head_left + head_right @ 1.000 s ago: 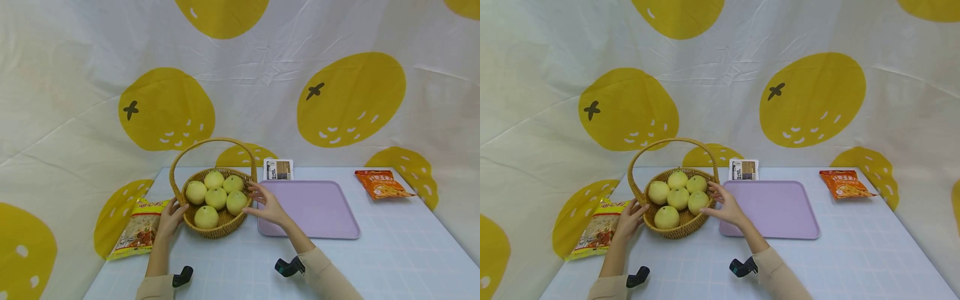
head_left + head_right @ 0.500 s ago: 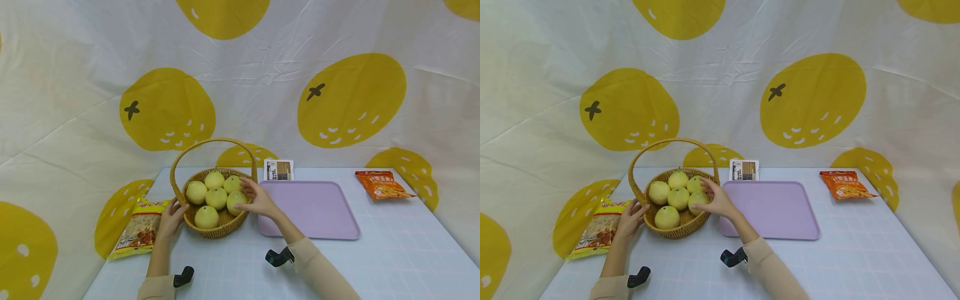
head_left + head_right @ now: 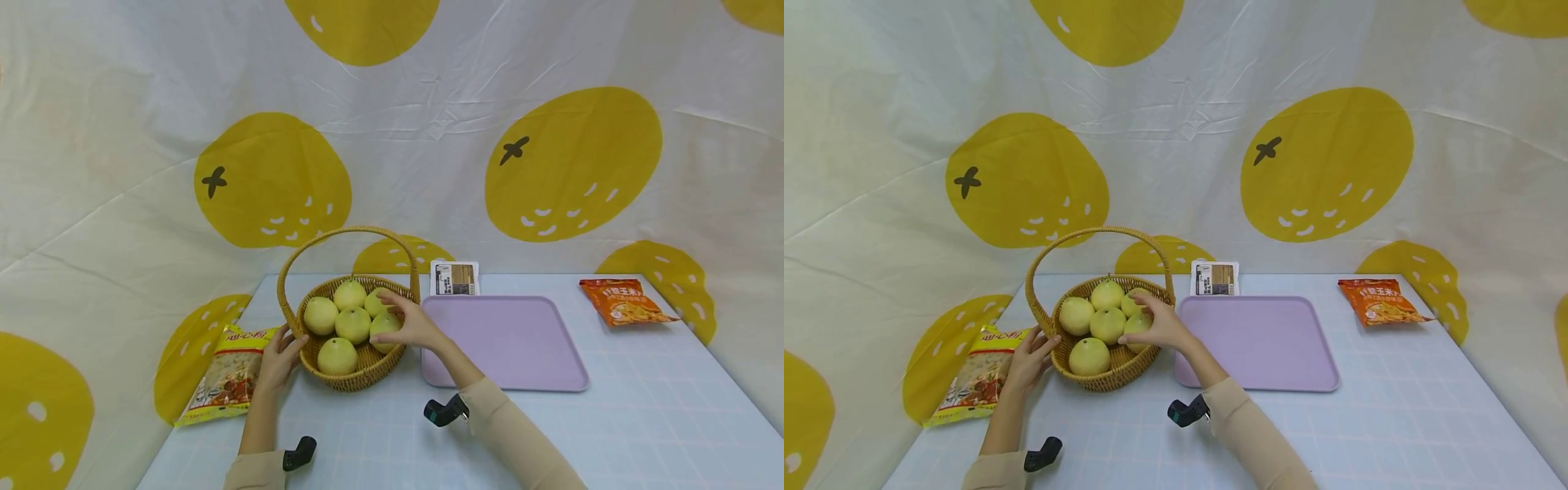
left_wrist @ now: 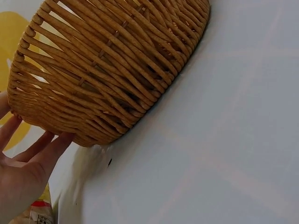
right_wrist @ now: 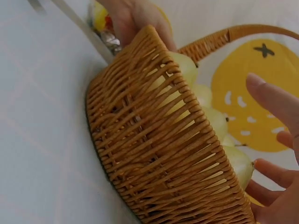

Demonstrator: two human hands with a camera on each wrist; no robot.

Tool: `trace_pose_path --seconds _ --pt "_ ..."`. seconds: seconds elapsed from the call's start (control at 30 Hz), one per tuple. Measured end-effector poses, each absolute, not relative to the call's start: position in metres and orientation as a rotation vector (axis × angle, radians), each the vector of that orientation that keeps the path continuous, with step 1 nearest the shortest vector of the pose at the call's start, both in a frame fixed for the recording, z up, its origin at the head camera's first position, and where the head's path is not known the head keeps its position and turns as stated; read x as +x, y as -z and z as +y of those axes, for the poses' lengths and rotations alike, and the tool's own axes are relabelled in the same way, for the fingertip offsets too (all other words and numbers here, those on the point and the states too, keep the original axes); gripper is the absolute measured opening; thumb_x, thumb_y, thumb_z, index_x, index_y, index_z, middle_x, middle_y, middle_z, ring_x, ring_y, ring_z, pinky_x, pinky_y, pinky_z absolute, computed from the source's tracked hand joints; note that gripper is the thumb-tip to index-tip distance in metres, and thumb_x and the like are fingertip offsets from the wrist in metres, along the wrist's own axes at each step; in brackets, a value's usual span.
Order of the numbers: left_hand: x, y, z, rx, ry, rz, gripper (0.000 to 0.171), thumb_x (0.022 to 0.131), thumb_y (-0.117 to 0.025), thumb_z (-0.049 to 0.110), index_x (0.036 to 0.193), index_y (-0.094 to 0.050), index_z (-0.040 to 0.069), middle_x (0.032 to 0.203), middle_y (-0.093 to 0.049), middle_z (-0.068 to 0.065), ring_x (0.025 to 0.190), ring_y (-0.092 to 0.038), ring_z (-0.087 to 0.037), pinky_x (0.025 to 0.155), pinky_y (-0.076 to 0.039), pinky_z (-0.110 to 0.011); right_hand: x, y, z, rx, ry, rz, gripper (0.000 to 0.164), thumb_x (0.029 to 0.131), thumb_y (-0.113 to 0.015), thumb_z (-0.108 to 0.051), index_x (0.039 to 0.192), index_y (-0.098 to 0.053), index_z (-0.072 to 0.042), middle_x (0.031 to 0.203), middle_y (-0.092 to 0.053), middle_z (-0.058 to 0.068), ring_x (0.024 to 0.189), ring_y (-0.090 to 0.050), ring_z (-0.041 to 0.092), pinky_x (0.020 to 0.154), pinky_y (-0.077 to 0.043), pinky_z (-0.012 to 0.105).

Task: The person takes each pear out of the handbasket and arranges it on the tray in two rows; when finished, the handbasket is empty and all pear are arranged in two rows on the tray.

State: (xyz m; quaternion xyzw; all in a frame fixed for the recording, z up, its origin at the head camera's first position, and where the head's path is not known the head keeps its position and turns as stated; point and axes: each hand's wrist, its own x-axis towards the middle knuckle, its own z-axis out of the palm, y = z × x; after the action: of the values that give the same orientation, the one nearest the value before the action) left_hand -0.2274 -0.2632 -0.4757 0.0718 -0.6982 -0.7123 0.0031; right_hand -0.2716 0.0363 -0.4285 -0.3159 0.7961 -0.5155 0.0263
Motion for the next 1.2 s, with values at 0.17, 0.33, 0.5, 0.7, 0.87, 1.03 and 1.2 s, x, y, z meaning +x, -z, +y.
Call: trace_pose_path --seconds 0.17,0.33,0.5,0.7,0.87,1.03,1.2 --pt "-0.227 0.476 -0.265 0.208 2.251 -2.193 0.073 0.094 -0.059 0.019 0.152 -0.015 0.012 0.15 -0.026 -0.022 0.129 -0.036 -0.032 0.081 -0.049 -0.025 -0.276 0.422 0.035 -1.018 1.352 2.566 0.081 0.07 -0.083 -0.03 0.137 -0.047 -0.004 0.136 -0.05 0.013 0.121 -0.049 0.032 0.098 -0.04 0.045" --pt "-0.226 0.476 -0.269 0.203 2.252 -2.231 0.076 0.094 -0.06 0.024 0.153 -0.012 0.014 0.151 -0.023 -0.021 0.13 -0.036 -0.033 0.088 -0.046 -0.03 -0.281 0.419 0.034 -0.988 1.122 2.621 0.08 0.069 -0.084 -0.035 0.136 -0.049 -0.007 0.132 -0.054 0.015 0.12 -0.05 0.031 0.097 -0.042 0.044" --pt "-0.227 0.479 -0.27 0.217 2.247 -2.25 0.075 0.094 -0.06 0.026 0.153 -0.014 0.017 0.151 -0.025 -0.019 0.128 -0.038 -0.032 0.089 -0.046 -0.031 -0.283 0.42 0.033 -0.966 1.027 2.643 0.079 0.067 -0.084 -0.033 0.134 -0.051 -0.008 0.13 -0.056 0.013 0.118 -0.051 0.029 0.096 -0.042 0.043" --pt "-0.228 0.479 -0.27 0.229 2.236 -2.262 0.075 0.093 -0.061 0.027 0.153 -0.015 0.018 0.151 -0.026 -0.018 0.127 -0.039 -0.028 0.087 -0.047 -0.03 -0.285 0.423 0.034 -1.009 0.974 2.693 0.078 0.066 -0.086 -0.029 0.131 -0.053 -0.002 0.129 -0.057 0.013 0.119 -0.051 0.029 0.098 -0.041 0.042" --pt "-0.228 0.479 -0.27 0.227 2.236 -2.263 0.075 0.093 -0.06 0.028 0.153 -0.015 0.018 0.151 -0.026 -0.017 0.128 -0.038 -0.029 0.087 -0.047 -0.03 -0.287 0.425 0.034 -1.008 0.974 2.714 0.078 0.065 -0.087 -0.027 0.129 -0.053 0.003 0.126 -0.058 0.016 0.117 -0.052 0.03 0.097 -0.041 0.041" --pt "-0.228 0.479 -0.27 0.216 2.233 -2.263 0.075 0.093 -0.06 0.028 0.152 -0.016 0.018 0.151 -0.025 -0.017 0.129 -0.037 -0.029 0.088 -0.047 -0.03 -0.288 0.427 0.034 -1.017 0.97 2.758 0.072 0.067 -0.086 -0.024 0.125 -0.056 0.006 0.121 -0.06 0.018 0.113 -0.055 0.031 0.095 -0.043 0.041" --pt "-0.228 0.48 -0.27 0.222 2.229 -2.263 0.076 0.093 -0.06 0.028 0.153 -0.015 0.017 0.151 -0.025 -0.018 0.129 -0.037 -0.03 0.087 -0.047 -0.029 -0.289 0.43 0.034 -1.032 0.964 2.779 0.063 0.067 -0.085 -0.021 0.118 -0.06 0.005 0.115 -0.063 0.016 0.108 -0.057 0.029 0.092 -0.044 0.04"
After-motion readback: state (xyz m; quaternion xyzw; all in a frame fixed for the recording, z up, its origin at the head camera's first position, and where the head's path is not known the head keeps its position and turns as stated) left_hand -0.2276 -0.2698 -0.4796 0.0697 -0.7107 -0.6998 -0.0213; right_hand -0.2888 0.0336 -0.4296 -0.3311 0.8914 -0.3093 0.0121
